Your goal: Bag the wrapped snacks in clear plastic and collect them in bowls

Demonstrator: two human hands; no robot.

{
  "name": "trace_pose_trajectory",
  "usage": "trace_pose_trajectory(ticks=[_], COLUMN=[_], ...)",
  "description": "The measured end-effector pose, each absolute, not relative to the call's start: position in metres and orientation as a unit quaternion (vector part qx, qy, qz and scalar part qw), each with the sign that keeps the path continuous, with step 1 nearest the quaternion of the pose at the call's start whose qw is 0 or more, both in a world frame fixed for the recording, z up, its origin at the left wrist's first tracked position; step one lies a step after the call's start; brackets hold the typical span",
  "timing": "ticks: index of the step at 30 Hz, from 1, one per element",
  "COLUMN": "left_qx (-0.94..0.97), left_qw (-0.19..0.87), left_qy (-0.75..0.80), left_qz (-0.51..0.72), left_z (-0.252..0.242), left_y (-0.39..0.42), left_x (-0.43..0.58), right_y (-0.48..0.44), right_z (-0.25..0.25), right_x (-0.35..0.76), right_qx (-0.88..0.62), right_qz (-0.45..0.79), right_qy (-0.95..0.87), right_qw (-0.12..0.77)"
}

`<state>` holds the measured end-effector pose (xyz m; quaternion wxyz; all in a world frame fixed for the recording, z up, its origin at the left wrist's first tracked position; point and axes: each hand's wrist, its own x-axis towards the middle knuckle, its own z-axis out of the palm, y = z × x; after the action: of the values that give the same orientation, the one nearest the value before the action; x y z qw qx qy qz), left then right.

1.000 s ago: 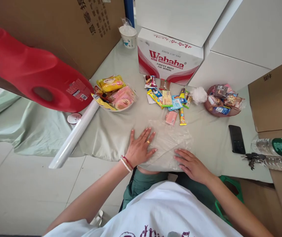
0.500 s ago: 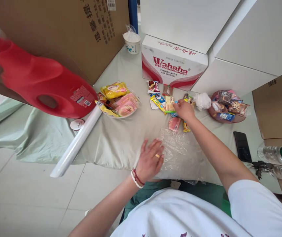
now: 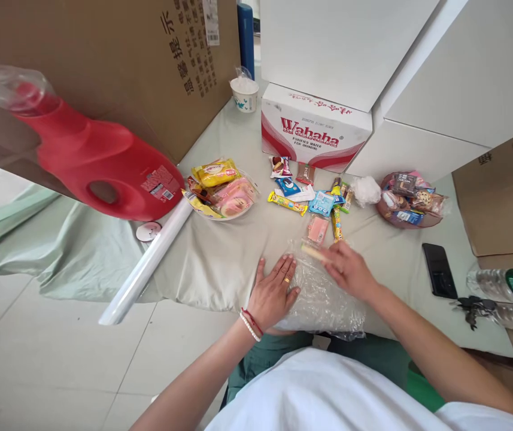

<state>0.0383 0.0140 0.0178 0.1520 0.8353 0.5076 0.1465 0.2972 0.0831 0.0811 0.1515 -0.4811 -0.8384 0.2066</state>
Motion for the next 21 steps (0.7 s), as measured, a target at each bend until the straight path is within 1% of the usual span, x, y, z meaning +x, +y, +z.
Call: trace_pose_trajectory(ticks=[2, 4, 7, 10, 13, 16, 19, 21], left_qx=[0.836, 0.838, 0.845, 0.852, 0.855, 0.856, 0.857, 0.858], left_qw=[0.147, 0.138, 0.125, 0.113, 0.109, 0.118, 0.118, 0.114], left_qy=[0.509, 0.508, 0.502, 0.495, 0.490, 0.483, 0.481, 0.481], left_qz=[0.147, 0.144, 0.137, 0.129, 0.133, 0.141, 0.140, 0.138], left_z=[0.017, 0.015, 0.015, 0.015, 0.015, 0.014, 0.012, 0.012], left_y=[0.013, 0.012, 0.009, 0.006, 0.006, 0.005, 0.004, 0.004], left_x=[0.039, 0.038, 0.034, 0.029, 0.025, 0.023, 0.022, 0.022], right_y=[0.046, 0.022, 0.006, 0.003, 0.004, 0.007, 0.028, 0.059], right_z=[0.064, 0.048, 0.030, 0.024, 0.028, 0.040, 0.055, 0.065], right_x=[0.299, 0.303, 0.310, 0.315, 0.318, 0.323, 0.331, 0.338], right_qx=[-0.429, -0.399, -0.417, -0.444, -0.446, -0.436, -0.409, -0.443], right_qz=[0.206, 0.207, 0.199, 0.201, 0.235, 0.295, 0.365, 0.366], right_qy=[-0.875, -0.891, -0.883, -0.867, -0.859, -0.847, -0.832, -0.812], right_qw=[0.088, 0.060, 0.084, 0.106, 0.086, 0.068, 0.084, 0.099])
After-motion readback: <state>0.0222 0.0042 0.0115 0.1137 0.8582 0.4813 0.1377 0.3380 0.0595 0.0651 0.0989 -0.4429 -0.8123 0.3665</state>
